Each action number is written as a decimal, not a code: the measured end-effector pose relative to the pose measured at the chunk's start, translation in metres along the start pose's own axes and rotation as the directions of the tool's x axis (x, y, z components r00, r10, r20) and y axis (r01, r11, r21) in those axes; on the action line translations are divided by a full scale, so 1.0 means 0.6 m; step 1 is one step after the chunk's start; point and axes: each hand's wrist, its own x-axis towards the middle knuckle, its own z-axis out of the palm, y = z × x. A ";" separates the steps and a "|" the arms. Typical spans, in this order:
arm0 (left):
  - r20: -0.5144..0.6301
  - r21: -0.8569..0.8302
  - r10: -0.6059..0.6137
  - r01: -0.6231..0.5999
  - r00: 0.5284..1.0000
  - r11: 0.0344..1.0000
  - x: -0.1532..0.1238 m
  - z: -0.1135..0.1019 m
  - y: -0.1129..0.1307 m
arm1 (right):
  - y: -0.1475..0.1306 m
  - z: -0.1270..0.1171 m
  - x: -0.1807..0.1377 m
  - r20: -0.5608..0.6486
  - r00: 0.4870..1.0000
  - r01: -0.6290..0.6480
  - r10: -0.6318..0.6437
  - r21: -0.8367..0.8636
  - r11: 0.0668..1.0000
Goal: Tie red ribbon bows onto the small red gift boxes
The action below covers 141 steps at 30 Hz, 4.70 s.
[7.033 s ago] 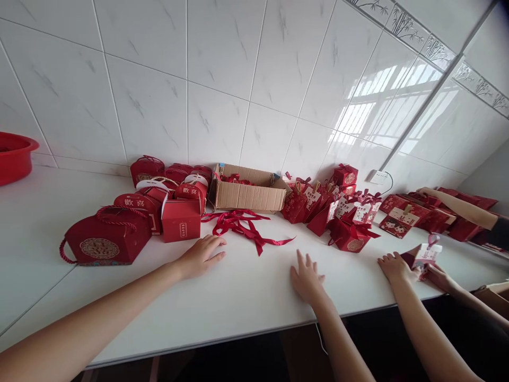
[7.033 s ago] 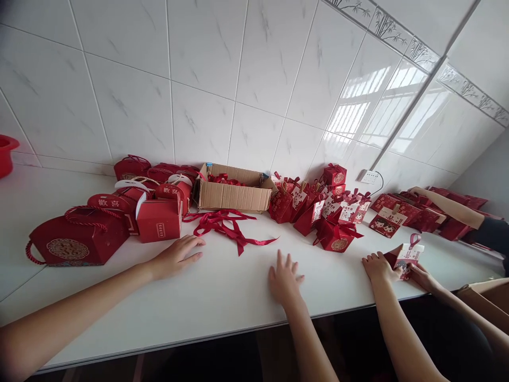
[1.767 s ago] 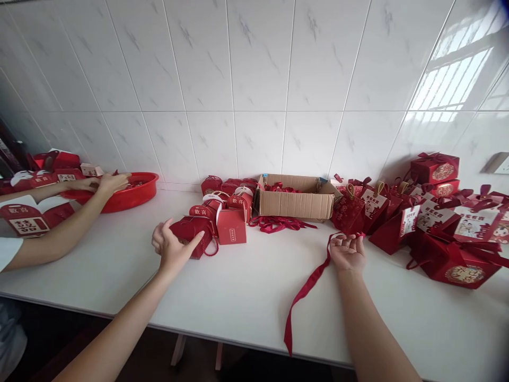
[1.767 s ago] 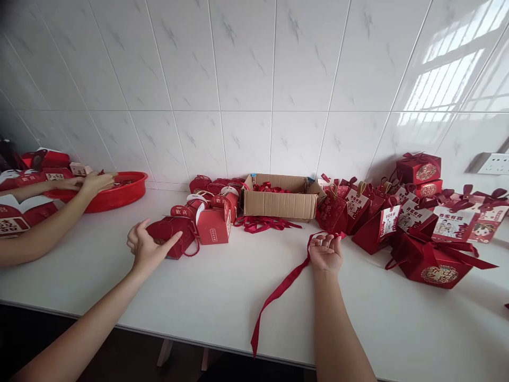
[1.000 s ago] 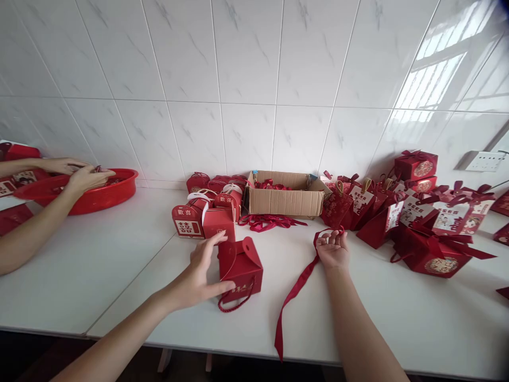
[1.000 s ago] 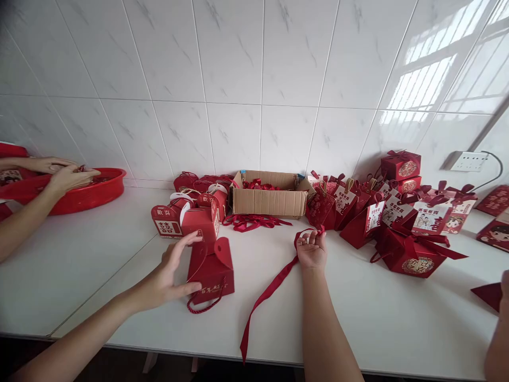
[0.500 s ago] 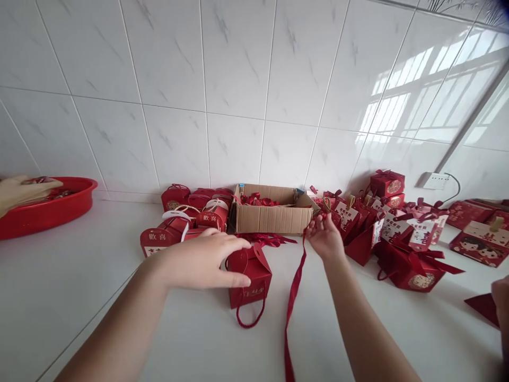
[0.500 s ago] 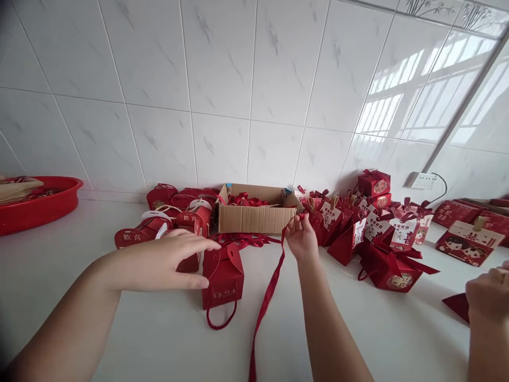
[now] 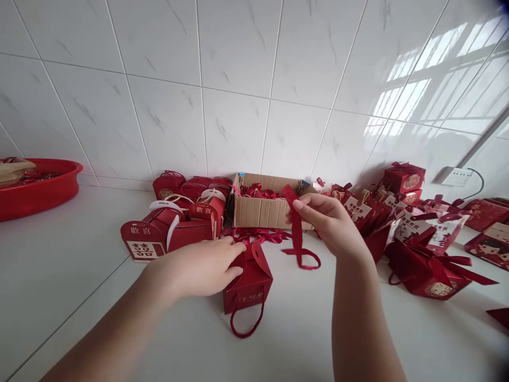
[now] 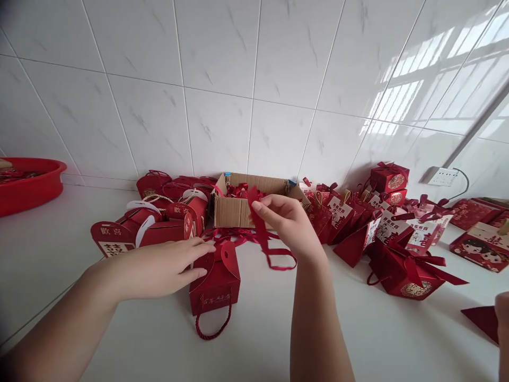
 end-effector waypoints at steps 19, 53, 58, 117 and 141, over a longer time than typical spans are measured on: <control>0.266 0.222 -0.075 0.015 0.961 0.975 0.016 -0.001 0.036 | 0.017 -0.014 0.007 0.626 0.694 -0.287 0.354 -0.210 0.934; 0.205 0.172 -0.082 0.047 0.975 0.984 0.012 -0.001 0.034 | 0.054 -0.024 0.013 0.563 0.651 -0.160 0.510 -0.555 0.817; 0.103 0.173 -0.005 -0.013 0.995 0.985 0.019 -0.002 0.036 | 0.053 -0.016 0.013 0.558 0.648 -0.130 0.519 -0.590 0.797; -0.096 0.017 -0.157 0.160 0.983 0.987 0.010 -0.035 0.033 | 0.007 -0.008 -0.005 0.001 0.989 0.149 -0.150 0.081 0.986; 0.235 -0.294 -0.207 0.273 0.950 0.916 0.063 -0.017 -0.015 | 0.040 0.091 0.021 0.150 0.879 -0.331 0.452 -0.490 0.806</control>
